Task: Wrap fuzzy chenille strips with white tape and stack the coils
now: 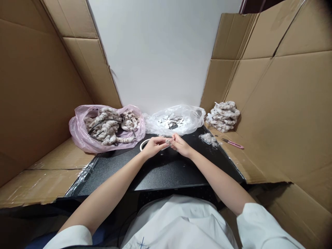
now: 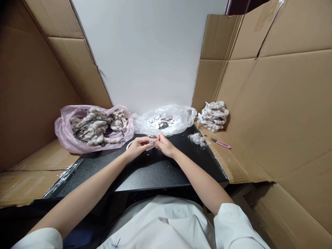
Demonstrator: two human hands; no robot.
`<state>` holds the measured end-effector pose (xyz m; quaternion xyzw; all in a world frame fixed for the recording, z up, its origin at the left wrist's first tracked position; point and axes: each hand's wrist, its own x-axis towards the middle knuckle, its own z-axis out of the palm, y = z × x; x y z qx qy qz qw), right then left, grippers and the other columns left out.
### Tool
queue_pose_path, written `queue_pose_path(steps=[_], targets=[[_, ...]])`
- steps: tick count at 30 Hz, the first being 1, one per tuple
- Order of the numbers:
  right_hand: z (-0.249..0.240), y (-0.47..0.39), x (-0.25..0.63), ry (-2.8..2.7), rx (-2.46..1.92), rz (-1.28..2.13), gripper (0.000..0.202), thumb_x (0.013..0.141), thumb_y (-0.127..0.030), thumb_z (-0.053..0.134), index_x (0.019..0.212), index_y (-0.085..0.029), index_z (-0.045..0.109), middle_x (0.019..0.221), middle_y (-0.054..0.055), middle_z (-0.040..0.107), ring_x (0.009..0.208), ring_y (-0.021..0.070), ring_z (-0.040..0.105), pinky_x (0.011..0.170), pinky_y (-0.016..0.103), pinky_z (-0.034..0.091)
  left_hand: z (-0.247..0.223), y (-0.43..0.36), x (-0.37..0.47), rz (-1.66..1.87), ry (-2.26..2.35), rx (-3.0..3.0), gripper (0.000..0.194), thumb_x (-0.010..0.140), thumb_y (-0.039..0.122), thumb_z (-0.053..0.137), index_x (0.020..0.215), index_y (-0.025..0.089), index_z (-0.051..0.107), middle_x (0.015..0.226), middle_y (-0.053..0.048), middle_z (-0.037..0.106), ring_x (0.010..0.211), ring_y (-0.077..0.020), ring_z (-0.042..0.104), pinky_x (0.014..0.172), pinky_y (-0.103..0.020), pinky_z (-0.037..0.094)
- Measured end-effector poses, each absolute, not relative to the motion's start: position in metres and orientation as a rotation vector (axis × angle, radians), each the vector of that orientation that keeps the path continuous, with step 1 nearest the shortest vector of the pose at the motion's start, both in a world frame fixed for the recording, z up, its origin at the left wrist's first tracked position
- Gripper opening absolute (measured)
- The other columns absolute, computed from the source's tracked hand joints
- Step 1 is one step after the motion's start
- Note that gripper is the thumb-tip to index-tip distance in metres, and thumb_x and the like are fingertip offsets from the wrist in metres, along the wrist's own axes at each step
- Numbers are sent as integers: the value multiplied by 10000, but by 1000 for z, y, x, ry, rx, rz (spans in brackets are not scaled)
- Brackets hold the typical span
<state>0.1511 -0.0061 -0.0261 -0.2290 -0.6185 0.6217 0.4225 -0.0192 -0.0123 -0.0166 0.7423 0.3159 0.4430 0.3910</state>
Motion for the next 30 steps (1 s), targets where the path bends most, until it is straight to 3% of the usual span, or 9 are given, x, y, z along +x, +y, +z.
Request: queue_pose_path(steps=[4,8,12,16,20,27,30], targets=[[-27,-1,156,-1587,-635,1523,443,763,-568,585,827,-247,288,590,-95,443,453,70,349,440,183,238,-14,-12,-21,1293,917,2013,235,728,411,700,784,192,766,640,-20,584,602,-127,486,598,-250,399],[-23,4,175,-1842,-809,1162,258,758,-377,617,869,-209,456,633,-58,552,548,99,468,550,222,366,-9,-11,-27,1396,960,2095,163,718,382,721,721,221,748,736,-43,601,721,-170,528,709,-285,427],[-21,4,187,-2044,-910,794,78,760,-239,592,763,-163,606,706,1,623,663,136,539,658,267,408,-9,-11,-29,1257,915,2243,118,735,338,715,692,228,714,790,-59,664,792,-202,540,804,-320,409],[-23,0,186,-2181,-898,774,50,717,-204,652,708,-155,659,699,22,655,637,141,562,644,271,427,-13,-12,-25,998,789,2359,103,729,326,722,718,226,702,795,-58,685,804,-208,538,788,-314,398],[-23,-1,187,-2305,-862,839,54,660,-195,714,687,-157,686,698,27,663,634,142,569,609,258,433,-15,-13,-19,769,716,2454,181,672,372,767,749,217,715,782,-58,672,789,-205,537,786,-311,392],[-20,4,191,-2187,-933,612,144,668,-70,600,746,-156,685,732,14,668,661,128,540,646,250,424,2,2,-63,730,922,2394,667,531,379,831,1158,251,644,1178,-89,603,1118,-286,507,981,-369,360],[-21,5,190,-2152,-915,511,135,672,-63,580,719,-154,668,735,16,660,668,126,541,658,248,418,7,10,-92,428,1207,2316,548,581,341,754,1105,214,655,1114,-61,626,1037,-261,557,907,-345,422]])
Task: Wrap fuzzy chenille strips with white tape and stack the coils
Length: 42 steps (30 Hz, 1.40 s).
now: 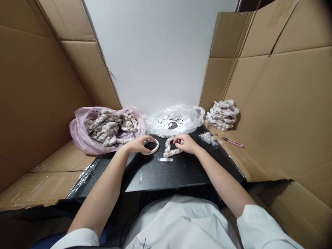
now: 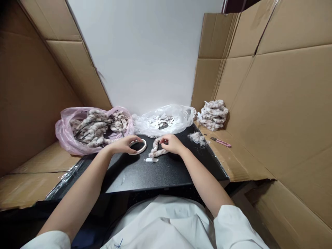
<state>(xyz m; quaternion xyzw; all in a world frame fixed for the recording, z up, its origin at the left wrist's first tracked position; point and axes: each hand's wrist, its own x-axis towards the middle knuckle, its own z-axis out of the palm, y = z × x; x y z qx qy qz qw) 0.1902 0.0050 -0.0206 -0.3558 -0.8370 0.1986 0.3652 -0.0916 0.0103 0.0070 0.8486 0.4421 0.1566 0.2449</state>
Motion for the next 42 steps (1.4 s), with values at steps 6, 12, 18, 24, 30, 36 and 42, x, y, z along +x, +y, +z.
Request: queue_pose_path(steps=[6,12,18,24,30,36,42], targets=[[-22,4,189,-2148,-847,349,124,696,-66,578,681,-168,647,696,13,631,658,134,529,681,267,419,13,5,-90,57,1372,2366,257,603,342,705,817,200,690,935,-21,662,857,-207,592,734,-269,427],[-19,-5,174,-2054,-755,349,45,739,-171,649,780,-189,649,776,28,652,758,167,563,713,296,452,15,-7,-71,492,1244,2251,321,865,471,446,790,172,534,645,4,593,612,-136,527,585,-239,366],[-20,-9,159,-1834,-789,417,318,748,-243,670,1055,-206,596,928,37,628,792,162,571,735,307,476,8,-16,-51,950,1085,2248,320,908,468,403,850,162,479,640,42,435,579,-97,382,555,-216,313],[-18,-14,155,-1676,-794,347,245,723,-280,710,925,-197,600,924,40,616,792,166,580,731,298,482,3,-24,-38,962,1050,2378,233,924,379,392,951,165,481,794,-11,560,694,-135,489,665,-254,391],[-16,-21,149,-1636,-769,270,127,730,-258,713,802,-197,627,752,14,615,717,163,590,691,287,488,-4,-23,-29,987,1083,2610,162,928,299,396,1007,177,468,869,-73,619,774,-194,585,688,-288,421],[-19,-23,145,-1613,-794,317,37,741,-211,689,746,-192,657,721,23,657,676,163,614,672,288,494,-9,-22,-27,946,1186,2684,155,931,322,387,981,191,453,805,-57,628,721,-195,610,644,-277,421],[-22,-19,144,-1637,-858,469,82,745,-216,662,678,-181,633,685,22,654,654,160,613,668,289,501,-13,-19,-27,874,1259,2723,158,907,324,414,971,188,463,758,-48,632,674,-198,612,610,-269,401]])
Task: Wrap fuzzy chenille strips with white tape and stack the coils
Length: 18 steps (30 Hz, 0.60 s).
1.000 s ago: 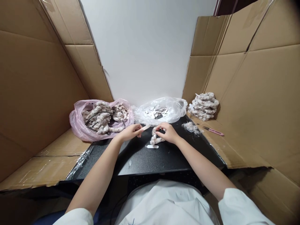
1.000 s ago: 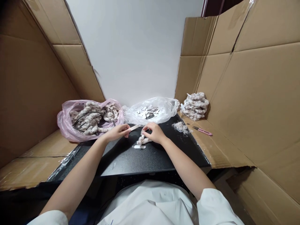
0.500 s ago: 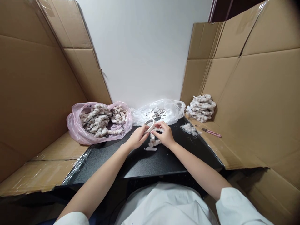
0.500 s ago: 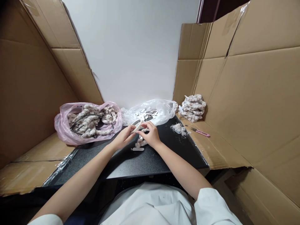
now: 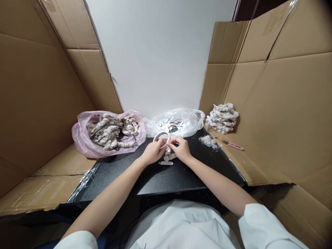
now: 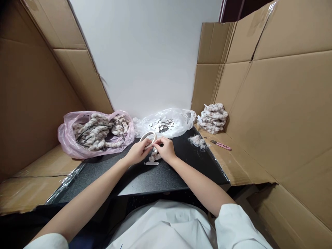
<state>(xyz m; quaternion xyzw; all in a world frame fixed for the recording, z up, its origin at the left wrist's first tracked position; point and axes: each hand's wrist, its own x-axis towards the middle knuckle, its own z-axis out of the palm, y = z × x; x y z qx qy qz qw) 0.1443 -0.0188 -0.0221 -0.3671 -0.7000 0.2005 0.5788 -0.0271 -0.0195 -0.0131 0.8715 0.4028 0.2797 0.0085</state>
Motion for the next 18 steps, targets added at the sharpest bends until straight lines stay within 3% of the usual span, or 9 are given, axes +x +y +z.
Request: queue_pose_path(steps=[4,8,18], targets=[[-25,-16,144,-1597,-873,420,99,728,-251,665,749,-194,587,746,19,646,711,163,617,715,304,515,-15,-19,-23,901,1276,2650,157,906,330,417,978,199,465,753,-30,628,642,-179,598,589,-254,385],[-27,-16,144,-1534,-870,444,240,680,-263,707,858,-209,554,800,22,676,724,169,649,734,319,537,-18,-19,-21,882,1282,2651,156,904,331,421,975,201,466,761,-34,633,657,-186,603,593,-258,382],[-26,-18,144,-1537,-916,469,246,663,-209,714,859,-217,567,739,9,700,711,192,682,731,332,548,-23,-15,-23,830,1302,2703,151,900,318,430,976,196,473,785,-49,645,693,-200,618,612,-265,388]])
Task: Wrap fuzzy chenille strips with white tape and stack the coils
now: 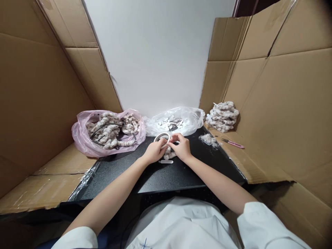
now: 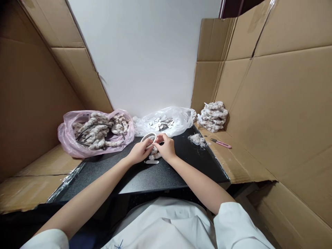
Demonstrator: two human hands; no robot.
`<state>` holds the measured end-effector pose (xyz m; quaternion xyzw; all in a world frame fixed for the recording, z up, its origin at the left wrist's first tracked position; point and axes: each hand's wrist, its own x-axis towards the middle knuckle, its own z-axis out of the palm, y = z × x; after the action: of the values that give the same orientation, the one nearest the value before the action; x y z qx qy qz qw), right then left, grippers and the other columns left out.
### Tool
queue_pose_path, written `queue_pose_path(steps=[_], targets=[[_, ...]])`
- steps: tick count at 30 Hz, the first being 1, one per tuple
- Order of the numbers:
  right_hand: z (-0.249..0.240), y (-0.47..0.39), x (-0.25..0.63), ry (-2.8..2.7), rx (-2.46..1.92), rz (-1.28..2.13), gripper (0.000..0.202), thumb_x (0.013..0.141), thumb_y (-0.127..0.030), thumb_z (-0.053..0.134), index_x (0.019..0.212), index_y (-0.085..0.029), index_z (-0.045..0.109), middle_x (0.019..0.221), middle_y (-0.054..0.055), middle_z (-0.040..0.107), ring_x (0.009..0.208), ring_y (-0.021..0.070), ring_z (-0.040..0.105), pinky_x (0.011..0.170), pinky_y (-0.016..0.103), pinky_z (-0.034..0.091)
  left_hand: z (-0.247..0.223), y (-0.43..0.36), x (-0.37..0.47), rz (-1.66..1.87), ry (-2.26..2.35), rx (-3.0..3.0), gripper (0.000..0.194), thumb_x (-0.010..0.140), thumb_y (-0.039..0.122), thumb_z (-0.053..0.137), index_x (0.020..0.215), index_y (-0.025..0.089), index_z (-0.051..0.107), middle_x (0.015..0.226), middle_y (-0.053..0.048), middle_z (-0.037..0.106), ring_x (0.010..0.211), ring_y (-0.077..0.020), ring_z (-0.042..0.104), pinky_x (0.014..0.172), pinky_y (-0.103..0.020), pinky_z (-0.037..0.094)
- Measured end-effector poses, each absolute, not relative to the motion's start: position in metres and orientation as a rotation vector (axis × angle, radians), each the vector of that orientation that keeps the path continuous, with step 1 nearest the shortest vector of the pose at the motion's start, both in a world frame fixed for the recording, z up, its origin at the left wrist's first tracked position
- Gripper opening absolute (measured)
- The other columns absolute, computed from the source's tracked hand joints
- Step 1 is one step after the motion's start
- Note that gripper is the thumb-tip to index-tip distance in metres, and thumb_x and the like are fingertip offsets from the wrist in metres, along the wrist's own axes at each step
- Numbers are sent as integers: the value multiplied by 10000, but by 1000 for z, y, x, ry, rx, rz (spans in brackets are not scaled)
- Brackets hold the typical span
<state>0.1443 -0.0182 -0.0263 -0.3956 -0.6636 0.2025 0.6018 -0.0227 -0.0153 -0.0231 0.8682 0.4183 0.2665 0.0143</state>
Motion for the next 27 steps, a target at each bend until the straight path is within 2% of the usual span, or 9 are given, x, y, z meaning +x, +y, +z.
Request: queue_pose_path(steps=[6,14,24,27], targets=[[-26,-17,143,-1573,-881,559,216,695,-202,665,886,-208,564,659,-14,673,639,174,664,699,320,544,-21,-17,-22,870,1285,2663,169,910,329,418,984,190,480,776,-47,642,673,-192,612,600,-258,387],[-28,-14,149,-1541,-851,444,329,664,-256,732,941,-221,557,794,8,671,770,177,660,792,328,531,-16,-20,-20,950,1252,2625,159,908,339,426,960,197,476,737,-33,626,628,-174,582,586,-255,374],[-23,-15,155,-1738,-835,325,77,778,-192,606,812,-229,548,718,-3,642,702,180,627,725,315,488,-10,-19,-28,786,1188,2770,123,890,315,443,876,205,496,684,-20,591,650,-179,575,602,-253,355],[-23,-16,152,-1800,-880,233,96,784,-156,565,769,-230,505,731,13,609,729,195,592,758,340,460,-6,-20,-29,785,1199,2778,115,881,307,455,865,208,512,709,-29,616,663,-183,582,621,-260,367]])
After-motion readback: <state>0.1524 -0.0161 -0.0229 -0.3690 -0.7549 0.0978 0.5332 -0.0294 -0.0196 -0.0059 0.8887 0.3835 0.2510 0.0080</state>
